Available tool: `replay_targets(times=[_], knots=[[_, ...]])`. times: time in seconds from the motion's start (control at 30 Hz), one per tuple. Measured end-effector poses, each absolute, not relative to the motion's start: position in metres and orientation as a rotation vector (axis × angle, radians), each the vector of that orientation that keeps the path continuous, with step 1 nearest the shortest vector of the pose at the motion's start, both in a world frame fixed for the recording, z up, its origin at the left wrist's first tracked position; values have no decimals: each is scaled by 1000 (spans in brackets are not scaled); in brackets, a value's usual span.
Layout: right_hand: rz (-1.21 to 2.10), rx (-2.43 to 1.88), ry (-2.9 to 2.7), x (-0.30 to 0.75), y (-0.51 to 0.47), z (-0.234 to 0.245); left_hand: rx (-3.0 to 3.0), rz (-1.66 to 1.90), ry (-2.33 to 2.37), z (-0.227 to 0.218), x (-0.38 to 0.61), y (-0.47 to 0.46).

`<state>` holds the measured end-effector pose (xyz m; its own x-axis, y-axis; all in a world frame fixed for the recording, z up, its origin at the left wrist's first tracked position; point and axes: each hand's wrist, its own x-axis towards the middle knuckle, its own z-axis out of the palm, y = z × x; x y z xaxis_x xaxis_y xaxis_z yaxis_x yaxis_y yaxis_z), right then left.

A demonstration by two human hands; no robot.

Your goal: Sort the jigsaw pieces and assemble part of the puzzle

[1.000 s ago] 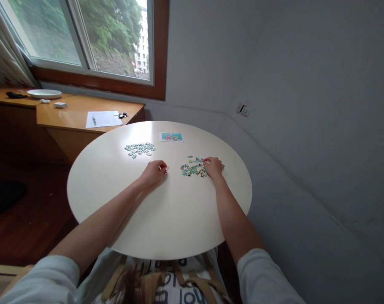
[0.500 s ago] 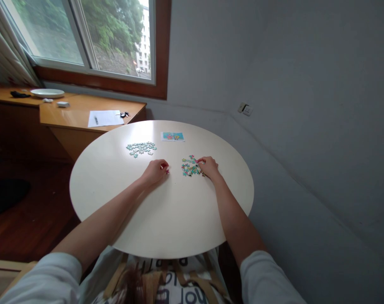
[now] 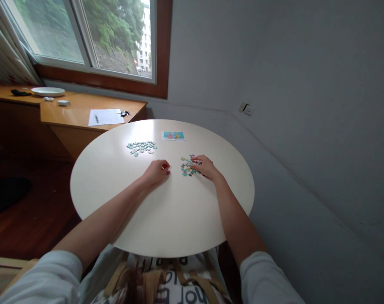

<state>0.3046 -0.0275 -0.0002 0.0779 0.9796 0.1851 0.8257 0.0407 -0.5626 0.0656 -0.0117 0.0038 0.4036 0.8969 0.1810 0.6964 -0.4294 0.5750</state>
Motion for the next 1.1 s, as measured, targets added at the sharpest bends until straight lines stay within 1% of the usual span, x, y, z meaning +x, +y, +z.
replay_targets(times=[0.2, 0.43, 0.7, 1.1], knots=[[382, -1928, -1760, 307, -28, 0, 2265, 678, 1338, 0, 65, -8], [319, -2030, -1691, 307, -27, 3, 2257, 678, 1320, -2, 65, -6], [281, -2039, -1695, 308, -26, 2, 2243, 673, 1307, -2, 64, -6], [207, -2121, -1526, 329, -22, 0, 2237, 653, 1305, 0, 64, -7]])
